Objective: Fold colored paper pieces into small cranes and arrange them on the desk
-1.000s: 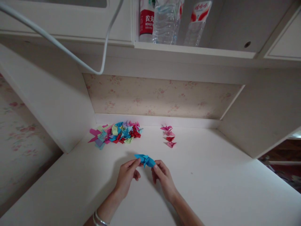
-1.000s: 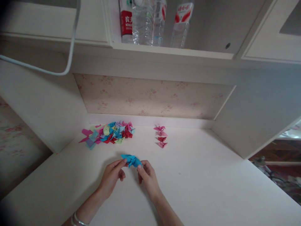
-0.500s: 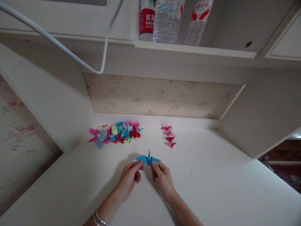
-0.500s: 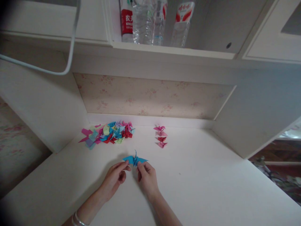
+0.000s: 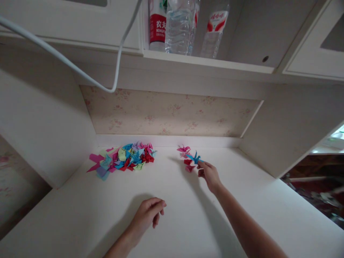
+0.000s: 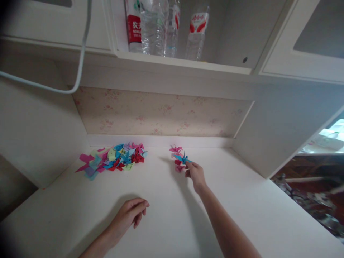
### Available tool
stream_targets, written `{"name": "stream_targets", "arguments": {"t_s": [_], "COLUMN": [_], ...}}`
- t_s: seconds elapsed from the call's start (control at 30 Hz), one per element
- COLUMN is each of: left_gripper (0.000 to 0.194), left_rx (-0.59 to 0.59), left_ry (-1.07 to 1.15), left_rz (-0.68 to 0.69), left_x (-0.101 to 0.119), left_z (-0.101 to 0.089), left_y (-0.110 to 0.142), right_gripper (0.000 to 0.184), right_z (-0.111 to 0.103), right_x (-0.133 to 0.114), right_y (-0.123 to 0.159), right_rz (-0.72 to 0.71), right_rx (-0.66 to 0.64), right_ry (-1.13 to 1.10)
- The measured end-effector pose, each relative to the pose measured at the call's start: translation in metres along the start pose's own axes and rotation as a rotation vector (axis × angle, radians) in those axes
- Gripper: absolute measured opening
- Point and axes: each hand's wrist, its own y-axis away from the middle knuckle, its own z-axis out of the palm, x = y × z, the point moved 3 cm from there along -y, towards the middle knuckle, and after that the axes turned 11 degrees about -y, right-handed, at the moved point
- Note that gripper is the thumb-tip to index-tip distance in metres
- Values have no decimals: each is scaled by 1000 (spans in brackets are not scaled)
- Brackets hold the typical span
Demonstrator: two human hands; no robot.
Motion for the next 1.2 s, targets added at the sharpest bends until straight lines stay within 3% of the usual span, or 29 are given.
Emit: {"name": "stream_targets", "arguments": {"t_s": [0.23,0.5,0.9,1.2], "left_gripper": [37,46,49,47], "left_rx": [-7,-64,-96,-104], "left_ry": [-29,-18,-15,-24], "left_rz": [13,-30,-85,-70], "left_x": [-15,-23,-24,-23], "left_z": [-2,-3,-5,-9], "left_y": [-10,-21,-25,-26], "right_gripper": [17,15,26,21], "right_z": [-33,-33,-41,-26], "right_x": [2,17,19,24], "right_y": [-103,-165,-189,-194], "right_rz": [19,15,-33,6], "right_rx": [136,170,147,44], "right_ry": [215,389,353,502]}}
